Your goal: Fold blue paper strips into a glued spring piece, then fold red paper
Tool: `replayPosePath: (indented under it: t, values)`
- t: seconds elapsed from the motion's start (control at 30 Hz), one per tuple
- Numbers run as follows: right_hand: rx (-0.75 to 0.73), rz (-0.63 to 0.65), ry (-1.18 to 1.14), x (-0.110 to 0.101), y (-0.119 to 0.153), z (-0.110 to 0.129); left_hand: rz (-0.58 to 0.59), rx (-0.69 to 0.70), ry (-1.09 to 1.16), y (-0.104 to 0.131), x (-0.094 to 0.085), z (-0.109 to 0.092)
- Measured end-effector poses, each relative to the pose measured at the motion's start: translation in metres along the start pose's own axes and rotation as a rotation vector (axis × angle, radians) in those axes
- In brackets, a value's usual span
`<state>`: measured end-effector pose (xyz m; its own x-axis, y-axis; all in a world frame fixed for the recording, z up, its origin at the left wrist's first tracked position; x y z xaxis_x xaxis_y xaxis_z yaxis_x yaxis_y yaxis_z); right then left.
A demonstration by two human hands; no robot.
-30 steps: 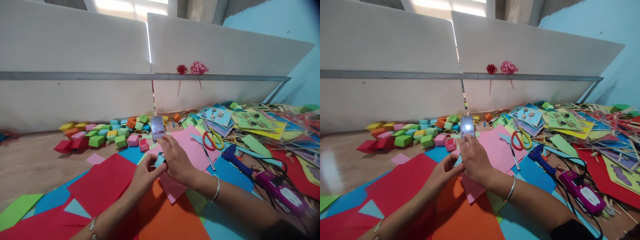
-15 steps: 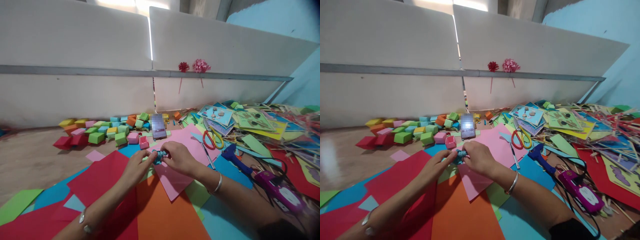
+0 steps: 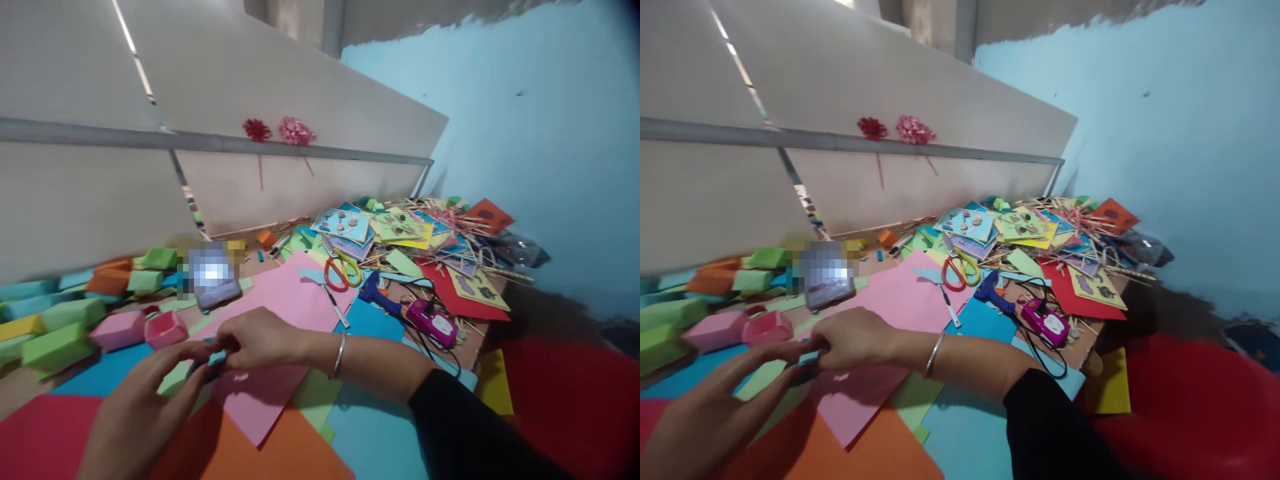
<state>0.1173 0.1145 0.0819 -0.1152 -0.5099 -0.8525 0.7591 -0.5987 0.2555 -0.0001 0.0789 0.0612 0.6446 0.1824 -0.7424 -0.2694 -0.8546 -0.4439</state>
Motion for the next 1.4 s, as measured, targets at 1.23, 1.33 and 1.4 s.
replayPosePath:
  t: [1.23, 1.33, 1.4]
  values:
    - [0.025, -0.262, -0.461, -0.001, 0.156, -0.026, -0.114, 0.014, 0.153, -0.005, -0.003, -0.007]
    - [-0.01, -0.264, -0.533, 0.008, 0.141, -0.019, -0.115, -0.014, 0.157, -0.005, -0.002, -0.005]
    - [0.054, -0.281, -0.699, 0.018, 0.137, -0.03, -0.101, -0.04, 0.16, -0.005, -0.001, -0.003]
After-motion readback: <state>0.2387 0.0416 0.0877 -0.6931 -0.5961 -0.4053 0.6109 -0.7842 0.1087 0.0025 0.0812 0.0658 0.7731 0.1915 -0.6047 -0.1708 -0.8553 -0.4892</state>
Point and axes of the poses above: each hand's wrist, its own y-axis away from the middle knuckle, its own x-axis out of the palm, z = x × y, the point moved 8 cm from there along -y, towards the middle knuckle, and after that the axes turned 14 degrees about z, right-handed, at the moved point
